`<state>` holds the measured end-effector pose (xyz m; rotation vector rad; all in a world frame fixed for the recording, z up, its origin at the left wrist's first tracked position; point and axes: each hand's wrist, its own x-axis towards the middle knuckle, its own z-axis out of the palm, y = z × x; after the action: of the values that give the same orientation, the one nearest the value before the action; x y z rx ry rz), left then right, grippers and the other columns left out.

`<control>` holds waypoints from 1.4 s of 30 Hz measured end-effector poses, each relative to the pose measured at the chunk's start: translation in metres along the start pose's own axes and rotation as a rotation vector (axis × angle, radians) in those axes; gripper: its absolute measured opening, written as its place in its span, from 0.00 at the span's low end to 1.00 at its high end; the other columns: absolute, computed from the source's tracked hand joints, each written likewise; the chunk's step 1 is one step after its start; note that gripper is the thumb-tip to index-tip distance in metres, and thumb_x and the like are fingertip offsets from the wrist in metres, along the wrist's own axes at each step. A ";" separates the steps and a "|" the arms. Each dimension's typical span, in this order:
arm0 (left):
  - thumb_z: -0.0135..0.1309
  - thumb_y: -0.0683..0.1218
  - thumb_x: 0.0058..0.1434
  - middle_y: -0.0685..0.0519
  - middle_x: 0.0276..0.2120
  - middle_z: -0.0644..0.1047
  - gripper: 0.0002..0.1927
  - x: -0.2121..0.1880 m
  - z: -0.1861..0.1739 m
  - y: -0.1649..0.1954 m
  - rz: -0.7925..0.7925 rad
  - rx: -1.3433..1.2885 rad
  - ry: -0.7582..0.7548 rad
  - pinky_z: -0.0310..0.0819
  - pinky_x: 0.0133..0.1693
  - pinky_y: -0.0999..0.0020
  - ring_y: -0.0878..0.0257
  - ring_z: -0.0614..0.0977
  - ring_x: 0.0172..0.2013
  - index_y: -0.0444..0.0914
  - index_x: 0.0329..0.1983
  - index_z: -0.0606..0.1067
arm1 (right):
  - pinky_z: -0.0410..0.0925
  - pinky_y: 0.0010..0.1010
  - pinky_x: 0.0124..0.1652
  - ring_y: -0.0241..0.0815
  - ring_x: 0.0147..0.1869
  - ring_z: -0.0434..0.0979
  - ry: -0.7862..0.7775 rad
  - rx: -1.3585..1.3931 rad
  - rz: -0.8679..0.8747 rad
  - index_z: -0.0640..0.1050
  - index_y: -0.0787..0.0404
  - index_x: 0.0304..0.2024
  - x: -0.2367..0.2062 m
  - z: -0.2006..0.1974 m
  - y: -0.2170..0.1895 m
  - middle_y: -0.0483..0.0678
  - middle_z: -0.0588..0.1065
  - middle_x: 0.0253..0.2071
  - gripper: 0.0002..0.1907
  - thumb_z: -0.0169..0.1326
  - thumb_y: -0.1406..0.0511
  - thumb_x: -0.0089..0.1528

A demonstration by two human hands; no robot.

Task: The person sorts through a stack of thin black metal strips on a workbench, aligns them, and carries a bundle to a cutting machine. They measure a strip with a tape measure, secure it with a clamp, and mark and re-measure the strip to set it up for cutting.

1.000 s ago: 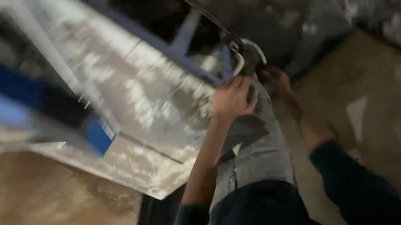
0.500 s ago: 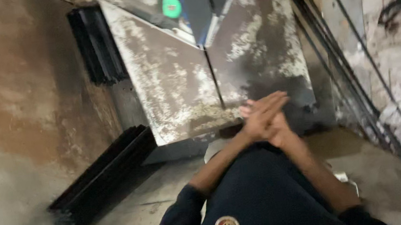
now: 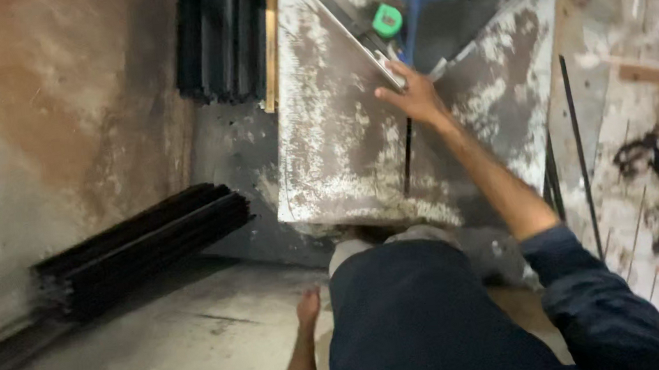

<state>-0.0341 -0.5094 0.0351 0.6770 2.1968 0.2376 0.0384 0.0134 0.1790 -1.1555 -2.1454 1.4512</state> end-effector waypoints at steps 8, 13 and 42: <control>0.42 0.61 0.68 0.40 0.53 0.78 0.29 -0.092 0.063 0.047 -0.636 -1.401 -0.022 0.70 0.55 0.48 0.42 0.79 0.51 0.35 0.55 0.77 | 0.58 0.48 0.67 0.67 0.70 0.64 -0.054 -0.443 -0.185 0.68 0.72 0.66 0.162 0.003 0.001 0.68 0.67 0.65 0.46 0.68 0.52 0.54; 0.44 0.63 0.66 0.40 0.55 0.77 0.33 -0.129 0.072 0.057 -0.674 -2.063 0.014 0.70 0.57 0.51 0.45 0.79 0.52 0.32 0.58 0.76 | 0.54 0.54 0.66 0.71 0.71 0.59 -0.035 -0.507 -0.242 0.71 0.71 0.64 0.182 0.037 0.017 0.71 0.64 0.68 0.42 0.68 0.54 0.54; 0.60 0.55 0.57 0.43 0.52 0.81 0.25 0.129 -0.209 -0.160 -0.217 -0.187 -0.011 0.74 0.54 0.53 0.47 0.81 0.52 0.41 0.56 0.79 | 0.74 0.30 0.55 0.38 0.55 0.78 0.300 0.492 0.190 0.75 0.70 0.59 -0.154 0.241 0.076 0.52 0.79 0.51 0.20 0.62 0.73 0.65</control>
<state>-0.3223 -0.5626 0.0269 0.3339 2.1835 0.3207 0.0165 -0.2433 0.0329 -1.3030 -1.4050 1.6366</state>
